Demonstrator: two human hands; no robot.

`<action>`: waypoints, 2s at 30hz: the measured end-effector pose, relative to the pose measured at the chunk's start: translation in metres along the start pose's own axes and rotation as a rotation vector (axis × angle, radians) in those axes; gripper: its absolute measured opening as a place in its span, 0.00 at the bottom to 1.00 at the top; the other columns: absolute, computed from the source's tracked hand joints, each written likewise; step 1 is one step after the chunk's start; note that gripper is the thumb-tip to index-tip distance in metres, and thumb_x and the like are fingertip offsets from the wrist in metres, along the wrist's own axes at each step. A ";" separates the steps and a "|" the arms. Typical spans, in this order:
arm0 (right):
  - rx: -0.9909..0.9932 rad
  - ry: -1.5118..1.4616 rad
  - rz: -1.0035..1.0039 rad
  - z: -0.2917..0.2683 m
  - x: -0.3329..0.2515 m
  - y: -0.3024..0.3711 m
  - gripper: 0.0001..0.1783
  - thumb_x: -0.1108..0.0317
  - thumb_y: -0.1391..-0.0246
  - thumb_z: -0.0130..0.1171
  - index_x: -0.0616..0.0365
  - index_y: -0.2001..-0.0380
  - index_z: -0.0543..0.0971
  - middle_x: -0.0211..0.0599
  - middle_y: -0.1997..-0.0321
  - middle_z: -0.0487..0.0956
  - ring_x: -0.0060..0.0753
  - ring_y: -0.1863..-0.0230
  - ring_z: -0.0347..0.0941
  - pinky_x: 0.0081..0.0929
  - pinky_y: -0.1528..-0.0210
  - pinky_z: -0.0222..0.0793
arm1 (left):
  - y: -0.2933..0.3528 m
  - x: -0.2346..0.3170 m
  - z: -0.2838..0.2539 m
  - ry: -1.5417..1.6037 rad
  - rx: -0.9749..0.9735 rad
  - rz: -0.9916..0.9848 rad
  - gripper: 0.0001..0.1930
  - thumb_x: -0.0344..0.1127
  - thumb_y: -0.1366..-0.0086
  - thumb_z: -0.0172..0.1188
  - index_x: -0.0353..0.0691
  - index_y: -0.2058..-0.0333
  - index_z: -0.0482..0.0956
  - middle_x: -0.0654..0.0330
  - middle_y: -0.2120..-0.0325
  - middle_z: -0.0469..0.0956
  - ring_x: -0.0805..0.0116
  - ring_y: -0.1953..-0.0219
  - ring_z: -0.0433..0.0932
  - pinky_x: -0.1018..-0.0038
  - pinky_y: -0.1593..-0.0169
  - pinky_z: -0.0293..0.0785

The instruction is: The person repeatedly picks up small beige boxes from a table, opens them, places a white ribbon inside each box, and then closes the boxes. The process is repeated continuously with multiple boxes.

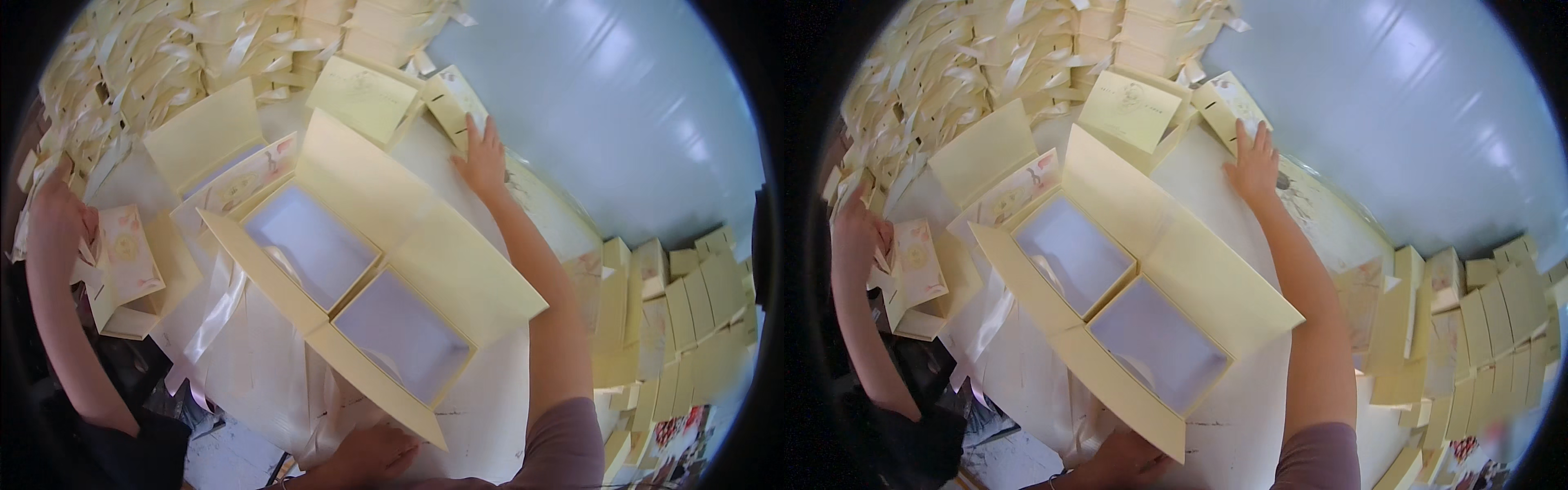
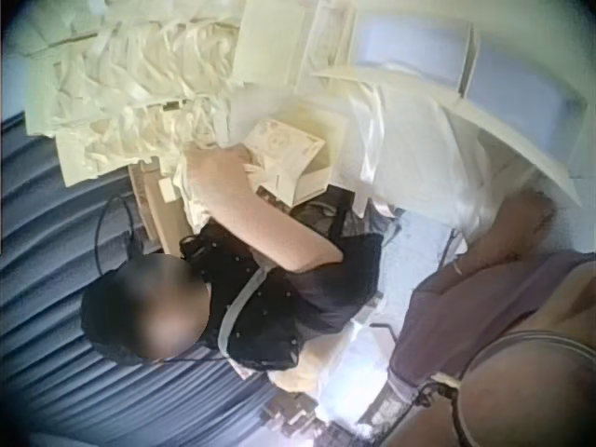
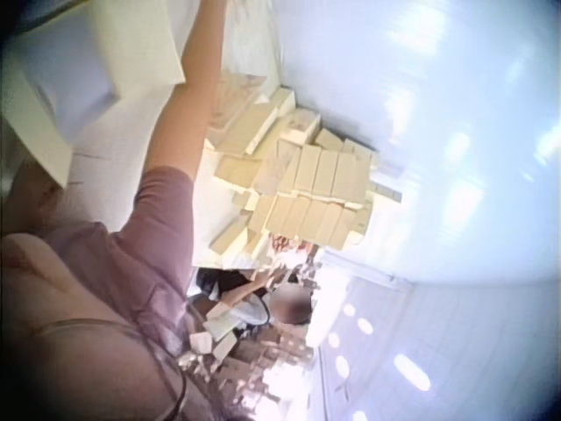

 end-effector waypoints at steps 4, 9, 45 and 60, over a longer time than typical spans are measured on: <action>-0.006 0.115 0.144 0.027 -0.005 -0.020 0.42 0.63 0.57 0.58 0.45 0.40 0.48 0.52 0.44 0.54 0.50 0.44 0.55 0.40 0.50 0.59 | 0.003 0.002 -0.007 0.074 0.035 0.056 0.07 0.35 0.50 0.53 0.39 0.73 0.72 0.51 0.79 0.72 0.51 0.75 0.71 0.59 0.73 0.66; 0.035 -0.037 0.108 0.039 0.020 -0.022 0.34 0.72 0.56 0.49 0.49 0.42 0.54 0.44 0.58 0.65 0.45 0.57 0.65 0.40 0.59 0.64 | 0.004 0.001 -0.007 0.103 0.074 -0.022 0.08 0.35 0.51 0.53 0.40 0.72 0.73 0.52 0.76 0.73 0.52 0.72 0.72 0.60 0.73 0.67; 0.222 -0.798 0.294 -0.256 0.083 0.046 0.32 0.61 0.63 0.60 0.62 0.52 0.65 0.44 0.67 0.73 0.32 0.67 0.69 0.25 0.63 0.65 | 0.001 0.014 -0.007 0.076 0.187 0.118 0.02 0.30 0.49 0.55 0.41 0.75 0.73 0.59 0.82 0.72 0.62 0.79 0.71 0.70 0.75 0.67; -0.120 -0.152 -0.237 -0.317 -0.056 0.452 0.23 0.65 0.50 0.49 0.46 0.48 0.65 0.54 0.51 0.68 0.47 0.56 0.69 0.37 0.58 0.68 | -0.006 0.101 0.048 -0.139 0.051 0.265 0.19 0.30 0.52 0.59 0.40 0.58 0.71 0.55 0.71 0.72 0.65 0.72 0.72 0.74 0.72 0.69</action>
Point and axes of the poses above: each hand's wrist, its own y-axis away from the middle knuckle, its own z-axis out of the palm, x = y × z, the point moved 5 cm from there along -y, towards the middle knuckle
